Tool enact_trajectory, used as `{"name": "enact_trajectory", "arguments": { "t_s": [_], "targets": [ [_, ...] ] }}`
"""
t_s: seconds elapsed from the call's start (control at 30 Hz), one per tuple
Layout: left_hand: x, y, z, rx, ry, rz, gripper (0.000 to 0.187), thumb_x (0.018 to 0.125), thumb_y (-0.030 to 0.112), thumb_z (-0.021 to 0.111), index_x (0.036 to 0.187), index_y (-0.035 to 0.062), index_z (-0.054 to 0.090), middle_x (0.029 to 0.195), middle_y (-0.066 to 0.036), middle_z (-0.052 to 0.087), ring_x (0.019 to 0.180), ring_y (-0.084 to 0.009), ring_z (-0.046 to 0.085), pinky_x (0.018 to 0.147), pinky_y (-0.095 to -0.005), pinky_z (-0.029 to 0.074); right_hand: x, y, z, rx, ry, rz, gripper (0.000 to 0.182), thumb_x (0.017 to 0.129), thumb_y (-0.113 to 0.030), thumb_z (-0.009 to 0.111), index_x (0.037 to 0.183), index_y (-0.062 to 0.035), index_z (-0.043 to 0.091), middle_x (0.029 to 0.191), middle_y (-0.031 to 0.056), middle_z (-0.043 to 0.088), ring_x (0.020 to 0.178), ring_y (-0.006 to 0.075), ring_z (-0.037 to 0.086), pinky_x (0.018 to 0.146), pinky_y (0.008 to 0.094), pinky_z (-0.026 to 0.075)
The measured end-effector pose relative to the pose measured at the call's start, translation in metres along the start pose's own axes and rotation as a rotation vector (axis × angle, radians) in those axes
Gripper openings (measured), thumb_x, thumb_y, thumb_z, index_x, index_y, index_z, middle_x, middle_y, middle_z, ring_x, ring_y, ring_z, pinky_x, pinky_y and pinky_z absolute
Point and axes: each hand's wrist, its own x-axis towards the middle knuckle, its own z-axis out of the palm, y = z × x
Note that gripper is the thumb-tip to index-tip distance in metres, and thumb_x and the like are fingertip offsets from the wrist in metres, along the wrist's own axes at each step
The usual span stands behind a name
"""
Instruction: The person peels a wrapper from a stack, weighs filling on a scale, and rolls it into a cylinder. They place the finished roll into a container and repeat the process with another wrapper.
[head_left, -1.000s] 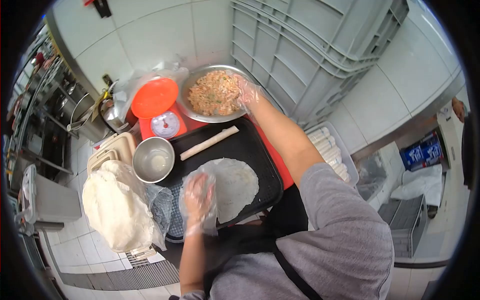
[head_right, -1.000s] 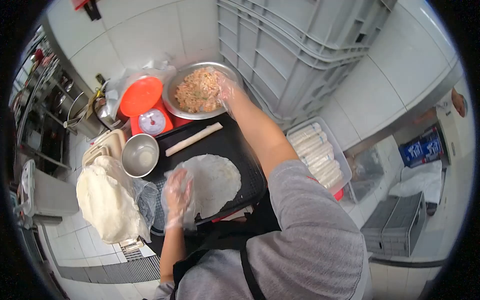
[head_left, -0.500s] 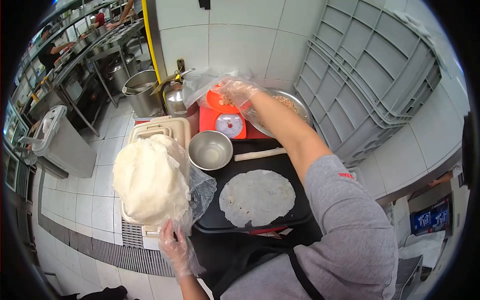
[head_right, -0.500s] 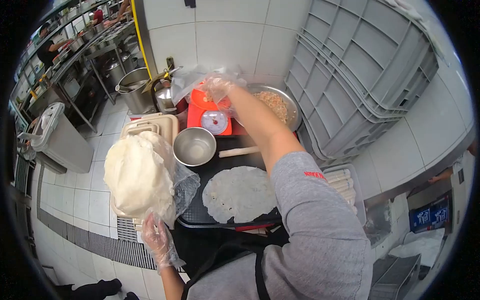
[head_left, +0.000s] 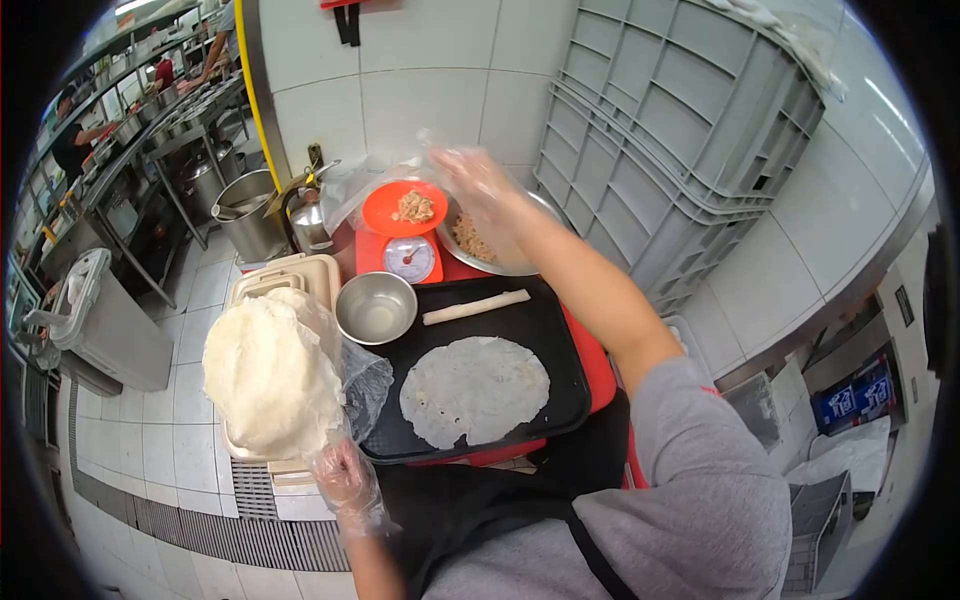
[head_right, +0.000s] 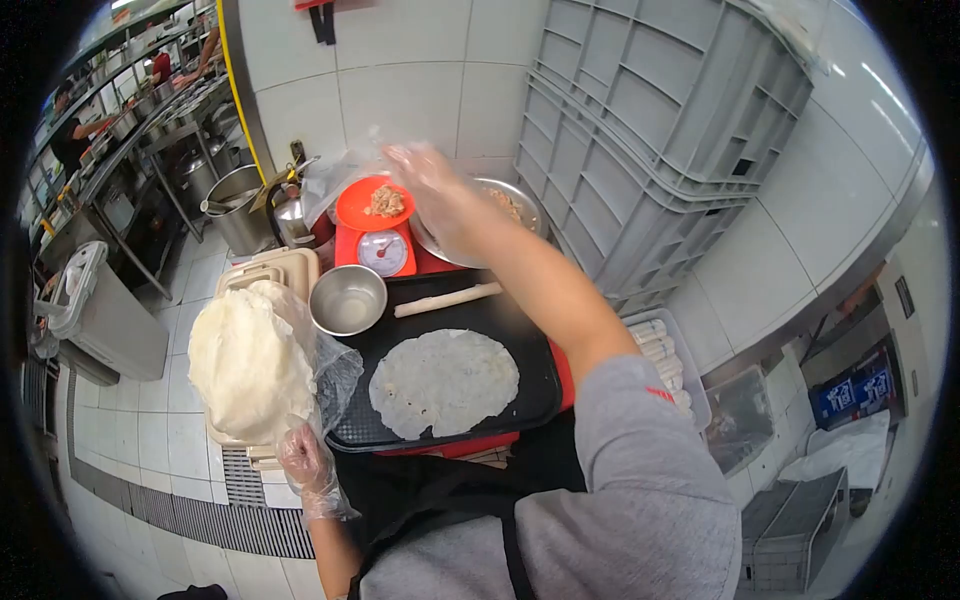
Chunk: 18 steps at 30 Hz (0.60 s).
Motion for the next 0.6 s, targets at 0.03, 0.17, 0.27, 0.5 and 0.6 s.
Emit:
{"name": "enact_trajectory", "arguments": {
  "t_s": [0.03, 0.17, 0.27, 0.5, 0.6],
  "targets": [
    [0.0, 0.007, 0.001, 0.0, -0.009, 0.009, 0.023, 0.087, 0.012, 0.056, 0.067, 0.0026, 0.05, 0.062, -0.015, 0.049, 0.054, -0.0354, 0.046, 0.05, -0.0443, 0.032, -0.023, -0.03, -0.003, -0.026, 0.085, 0.13, 0.032, 0.088, -0.03, 0.056, 0.112, -0.0089, 0.061, 0.093, 0.0068, 0.062, 0.089, 0.022, 0.057, 0.072, 0.0384, 0.049],
    [-0.003, 0.023, 0.003, -0.027, -0.08, 0.024, 0.025, 0.086, 0.01, 0.057, 0.064, 0.0026, 0.047, 0.054, -0.016, 0.044, 0.05, -0.0349, 0.043, 0.05, -0.045, 0.032, -0.141, -0.026, -0.073, 0.203, 0.215, 0.701, 0.03, 0.09, -0.041, 0.057, 0.075, -0.0154, 0.058, 0.056, -0.0038, 0.042, 0.047, 0.01, 0.043, 0.041, 0.0247, 0.035],
    [-0.005, 0.018, 0.005, 0.011, -0.095, 0.074, 0.029, 0.086, 0.009, 0.057, 0.06, 0.0024, 0.045, 0.051, -0.016, 0.043, 0.047, -0.0339, 0.042, 0.048, -0.0448, 0.03, -0.217, -0.041, -0.079, 0.596, 0.527, 0.969, 0.04, 0.09, -0.043, 0.057, 0.059, -0.0192, 0.05, 0.046, -0.0052, 0.03, 0.035, 0.0107, 0.031, 0.034, 0.0259, 0.025],
    [0.031, 0.023, -0.001, -0.217, 0.129, -0.206, 0.028, 0.094, 0.017, 0.052, 0.07, 0.0033, 0.052, 0.06, 0.004, 0.039, 0.054, -0.008, 0.033, 0.047, -0.0255, 0.029, -0.331, 0.003, -0.109, 1.394, 0.493, 0.79, 0.025, 0.094, -0.04, 0.05, 0.076, -0.0246, 0.057, 0.043, -0.0072, 0.022, 0.033, 0.0075, 0.02, 0.033, 0.0239, 0.017],
    [0.062, 0.062, -0.011, -0.644, 0.35, -0.554, 0.042, 0.095, 0.022, 0.05, 0.057, 0.0105, 0.035, 0.052, 0.001, 0.027, 0.049, -0.0083, 0.027, 0.046, -0.0287, 0.021, -0.33, -0.015, -0.1, 1.22, 0.73, 0.822, 0.023, 0.095, -0.036, 0.05, 0.08, -0.0205, 0.057, 0.044, -0.0066, 0.024, 0.034, 0.0071, 0.019, 0.033, 0.0235, 0.016]
  ]
}}
